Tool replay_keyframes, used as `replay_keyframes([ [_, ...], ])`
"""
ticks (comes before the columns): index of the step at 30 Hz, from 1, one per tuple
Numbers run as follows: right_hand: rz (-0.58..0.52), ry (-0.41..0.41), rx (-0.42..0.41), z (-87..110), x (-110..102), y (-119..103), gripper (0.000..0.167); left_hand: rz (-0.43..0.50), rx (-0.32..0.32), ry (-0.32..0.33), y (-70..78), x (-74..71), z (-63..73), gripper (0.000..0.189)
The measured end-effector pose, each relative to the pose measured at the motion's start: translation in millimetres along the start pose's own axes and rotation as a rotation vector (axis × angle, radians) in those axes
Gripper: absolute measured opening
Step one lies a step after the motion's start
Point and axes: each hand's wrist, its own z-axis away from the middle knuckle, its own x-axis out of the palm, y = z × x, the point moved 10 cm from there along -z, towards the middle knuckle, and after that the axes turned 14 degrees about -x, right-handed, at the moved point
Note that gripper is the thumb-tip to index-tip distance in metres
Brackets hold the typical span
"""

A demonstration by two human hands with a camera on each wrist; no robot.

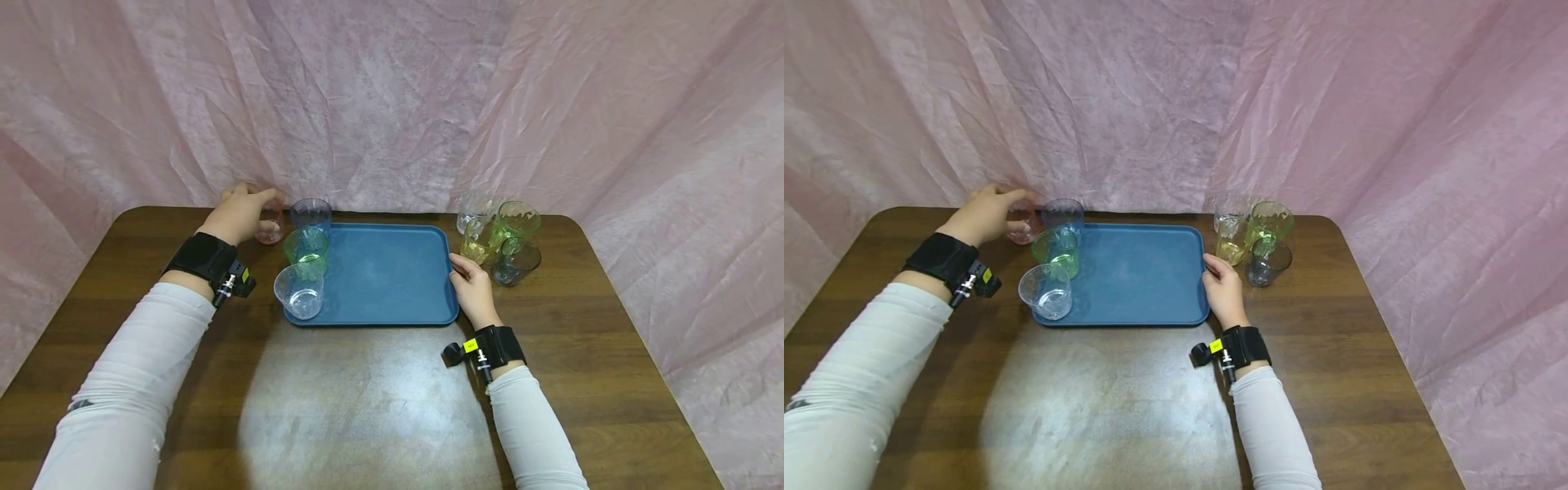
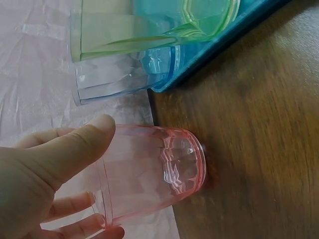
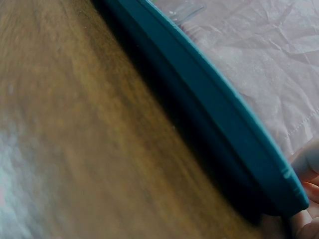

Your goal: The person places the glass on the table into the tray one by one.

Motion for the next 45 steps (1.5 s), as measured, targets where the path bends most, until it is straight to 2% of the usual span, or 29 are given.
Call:
replay_keyframes([
  [6, 0.003, 0.005, -0.002, -0.5, -1, 0, 0.039, -0.006, -0.015, 0.018, -1.0, -1.4, 6.0, 0.058],
  [13, 0.011, 0.001, 0.003, -0.7, 0, 1, 0.039, -0.010, 0.003, 0.044, 1.5, 0.2, 12.5, 0.055],
  [26, 0.027, -0.002, -0.004, -2.2, 4, 3, 0.039, 0.006, 0.006, 0.065, -2.1, 5.0, 16.2, 0.052],
  [31, 0.015, -0.002, -0.017, -3.1, 7, 1, 0.039, 0.007, 0.020, 0.084, -2.9, 1.7, 17.4, 0.048],
  [37, 0.011, -0.012, -0.016, -4.0, 8, 0, 0.039, 0.016, 0.016, 0.067, -7.2, 0.3, 17.6, 0.049],
  [45, 0.021, -0.017, 0.004, -2.6, 6, 2, 0.040, -0.004, 0.036, 0.096, -0.6, -8.6, 14.7, 0.049],
])
